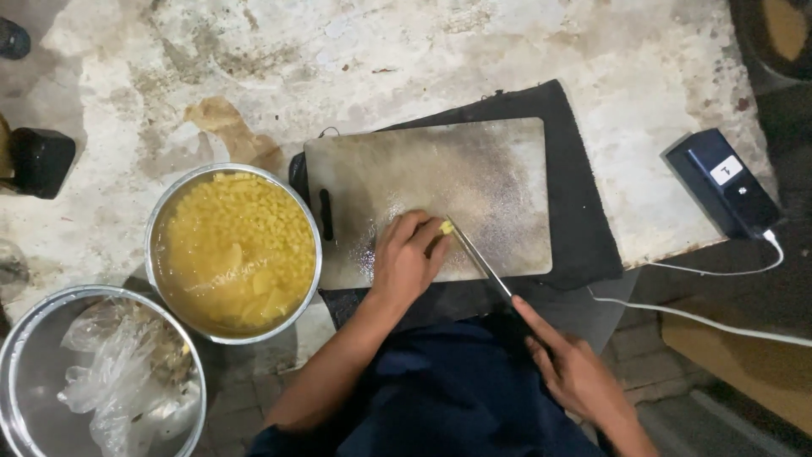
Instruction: Slicing small ingredients on a cutting board using a knife in a bakery production area.
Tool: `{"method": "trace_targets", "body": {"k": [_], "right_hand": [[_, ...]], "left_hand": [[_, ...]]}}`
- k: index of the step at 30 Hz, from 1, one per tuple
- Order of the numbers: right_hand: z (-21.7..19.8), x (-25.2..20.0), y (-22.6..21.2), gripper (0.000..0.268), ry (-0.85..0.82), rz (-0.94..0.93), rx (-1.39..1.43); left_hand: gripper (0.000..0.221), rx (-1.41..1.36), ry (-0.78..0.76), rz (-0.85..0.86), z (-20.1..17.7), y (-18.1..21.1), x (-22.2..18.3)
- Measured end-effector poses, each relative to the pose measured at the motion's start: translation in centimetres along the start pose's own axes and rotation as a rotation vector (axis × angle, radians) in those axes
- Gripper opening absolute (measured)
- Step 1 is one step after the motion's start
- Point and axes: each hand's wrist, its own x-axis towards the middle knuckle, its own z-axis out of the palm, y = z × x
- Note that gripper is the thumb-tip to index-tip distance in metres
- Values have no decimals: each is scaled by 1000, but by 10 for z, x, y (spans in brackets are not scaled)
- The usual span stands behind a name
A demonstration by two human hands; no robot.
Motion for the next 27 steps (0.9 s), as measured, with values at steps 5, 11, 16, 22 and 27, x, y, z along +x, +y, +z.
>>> {"method": "trace_targets", "body": {"k": [5, 11, 16, 22, 27], "right_hand": [[0, -3, -9, 68, 26, -1, -26], [-1, -4, -14, 69, -3, 26, 16], [3, -4, -12, 69, 5, 32, 4], [9, 2, -10, 69, 23, -18, -62], [0, 18, -7, 65, -84, -30, 93]], "left_hand": [[17, -54, 43, 61, -3, -6, 0], [14, -82, 32, 48, -4, -1, 4], [17, -95, 44, 36, -1, -4, 2], [19, -27, 2, 1, 2, -4, -1], [14, -8, 2, 27, 1, -4, 3]]}}
